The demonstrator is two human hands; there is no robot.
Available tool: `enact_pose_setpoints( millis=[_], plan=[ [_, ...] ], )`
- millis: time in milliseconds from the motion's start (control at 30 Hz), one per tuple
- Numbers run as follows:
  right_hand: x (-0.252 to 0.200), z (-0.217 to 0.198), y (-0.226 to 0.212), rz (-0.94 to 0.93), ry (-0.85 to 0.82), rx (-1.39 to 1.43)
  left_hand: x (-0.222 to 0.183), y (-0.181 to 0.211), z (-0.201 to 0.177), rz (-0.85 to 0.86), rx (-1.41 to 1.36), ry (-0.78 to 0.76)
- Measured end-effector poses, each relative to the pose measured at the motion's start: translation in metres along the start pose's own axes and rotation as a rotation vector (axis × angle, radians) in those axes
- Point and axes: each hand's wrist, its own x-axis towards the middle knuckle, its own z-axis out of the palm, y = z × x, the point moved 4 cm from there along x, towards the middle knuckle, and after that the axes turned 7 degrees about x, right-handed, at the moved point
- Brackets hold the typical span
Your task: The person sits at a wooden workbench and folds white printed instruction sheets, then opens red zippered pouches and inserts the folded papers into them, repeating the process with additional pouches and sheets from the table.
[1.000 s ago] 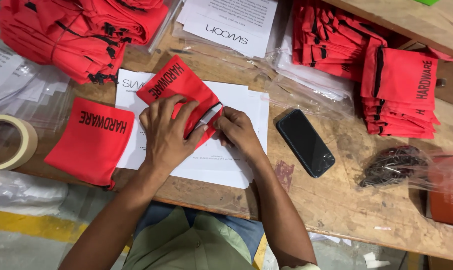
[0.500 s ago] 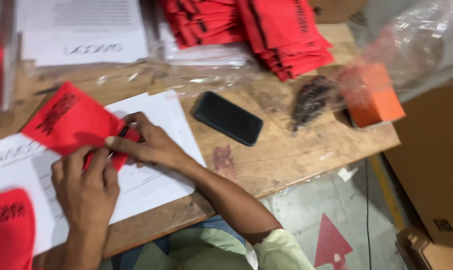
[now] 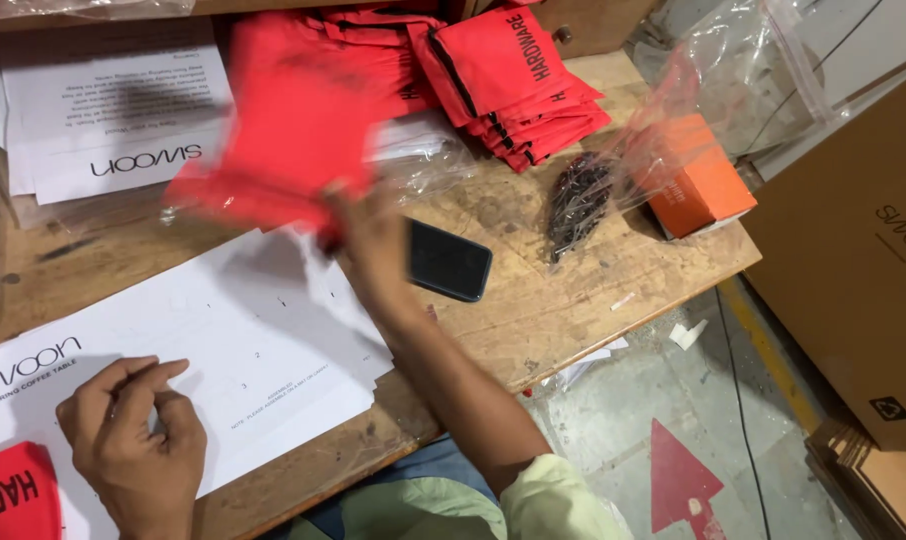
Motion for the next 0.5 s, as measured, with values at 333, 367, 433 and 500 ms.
enact_pose_setpoints(
  millis=[333,367,433,500],
  plan=[
    [0.134,-0.204,-0.072,-0.26,0.647,0.037,0.003,-0.001,0.009,-0.022,-0.076,-0.077],
    [0.156,-0.22,-0.067,-0.117,0.72,-0.008,0.002,-0.005,0.012,-0.032,-0.08,-0.09],
    [0.159,-0.219,-0.073,-0.054,0.508,-0.089,0.005,-0.006,0.012,-0.034,-0.096,-0.096],
    [0.16,-0.218,-0.075,0.008,0.298,-0.173,0.007,-0.007,0.012,-0.038,-0.114,-0.107]
  ],
)
